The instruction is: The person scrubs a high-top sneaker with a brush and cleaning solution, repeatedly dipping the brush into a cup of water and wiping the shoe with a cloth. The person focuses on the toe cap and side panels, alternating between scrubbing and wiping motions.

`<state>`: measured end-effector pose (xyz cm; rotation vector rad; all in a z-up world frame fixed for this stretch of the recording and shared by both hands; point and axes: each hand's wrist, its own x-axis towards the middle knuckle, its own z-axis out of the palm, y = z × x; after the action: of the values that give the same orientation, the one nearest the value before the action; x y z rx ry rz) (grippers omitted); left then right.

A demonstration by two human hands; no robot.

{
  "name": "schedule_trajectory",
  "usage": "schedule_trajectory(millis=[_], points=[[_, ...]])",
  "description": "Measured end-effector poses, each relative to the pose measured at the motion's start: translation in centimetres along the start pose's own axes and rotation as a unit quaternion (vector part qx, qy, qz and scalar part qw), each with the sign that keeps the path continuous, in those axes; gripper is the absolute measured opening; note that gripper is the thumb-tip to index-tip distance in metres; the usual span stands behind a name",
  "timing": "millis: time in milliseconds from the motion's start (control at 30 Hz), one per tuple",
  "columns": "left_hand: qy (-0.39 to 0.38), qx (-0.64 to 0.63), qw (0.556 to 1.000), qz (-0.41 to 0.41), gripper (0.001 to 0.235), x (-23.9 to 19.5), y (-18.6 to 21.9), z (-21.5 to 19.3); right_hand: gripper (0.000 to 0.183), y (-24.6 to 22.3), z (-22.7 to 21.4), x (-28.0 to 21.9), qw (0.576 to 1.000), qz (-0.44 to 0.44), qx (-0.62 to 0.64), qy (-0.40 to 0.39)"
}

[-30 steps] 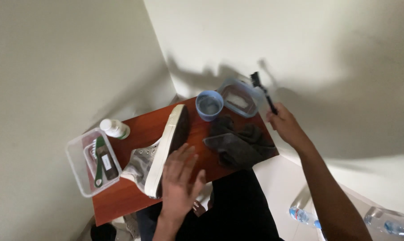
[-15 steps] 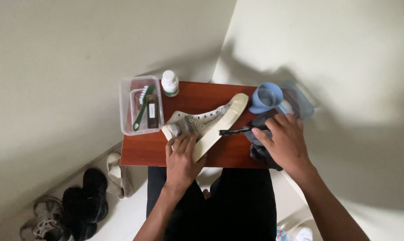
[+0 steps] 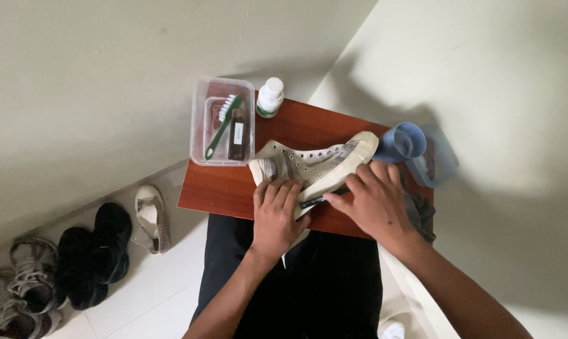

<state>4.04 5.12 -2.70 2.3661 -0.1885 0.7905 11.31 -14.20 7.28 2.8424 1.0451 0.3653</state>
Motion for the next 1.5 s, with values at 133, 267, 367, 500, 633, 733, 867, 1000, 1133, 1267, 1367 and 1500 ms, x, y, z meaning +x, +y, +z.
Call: schedule_trajectory(millis=[133, 267, 367, 500, 633, 733, 867, 1000, 1133, 1267, 1367, 1500], points=[[0.002, -0.004, 1.0, -0.011, 0.065, -0.3, 0.0, 0.2, 0.059, 4.4, 1.7, 0.6, 0.992, 0.019, -0.074, 0.101], [0.018, -0.014, 1.0, -0.015, 0.061, -0.3, 0.1, 0.5, 0.053, 2.7, 2.0, 1.1, 0.987, -0.008, -0.06, 0.149], [0.015, -0.011, 1.0, -0.005, 0.057, -0.5, -0.2, 0.8, 0.05, 2.9, 2.7, 1.6, 0.986, -0.025, -0.043, 0.157], [0.022, -0.009, 1.0, 0.004, 0.054, -0.6, -0.3, 0.7, 0.049, 5.2, 2.7, 2.2, 0.981, -0.01, -0.072, 0.177], [0.027, -0.007, 0.999, 0.022, 0.057, 0.4, 0.0, -0.2, 0.05, 2.3, 2.8, 2.6, 0.981, -0.037, -0.046, 0.185], [0.019, 0.019, 0.999, 0.023, 0.06, -0.3, 0.1, -0.2, 0.055, 4.3, 3.2, 2.7, 0.987, 0.004, -0.067, 0.143], [0.031, 0.02, 0.999, 0.035, 0.057, 0.0, 0.1, 0.0, 0.041, 2.8, 4.1, 2.7, 0.983, -0.035, -0.051, 0.174], [0.036, 0.022, 0.998, 0.047, 0.055, 0.1, 0.0, 0.0, 0.045, 5.4, 3.0, 2.7, 0.978, -0.006, -0.098, 0.185], [0.045, 0.008, 0.998, 0.051, 0.054, 0.2, 0.0, 0.3, 0.035, 1.5, 3.5, 2.7, 0.98, -0.039, -0.035, 0.193], [0.048, 0.016, 0.997, 0.052, 0.054, 0.1, 0.0, 0.2, 0.039, 3.3, 4.3, 2.4, 0.982, -0.013, -0.051, 0.183], [0.052, 0.017, 0.997, 0.05, 0.056, -0.3, 0.1, 0.5, 0.041, 1.3, 4.4, 2.5, 0.977, -0.029, -0.047, 0.205], [0.043, 0.025, 0.997, 0.057, 0.059, -0.1, 0.0, 0.5, 0.042, 3.8, 3.3, 3.1, 0.97, 0.004, -0.078, 0.23]])
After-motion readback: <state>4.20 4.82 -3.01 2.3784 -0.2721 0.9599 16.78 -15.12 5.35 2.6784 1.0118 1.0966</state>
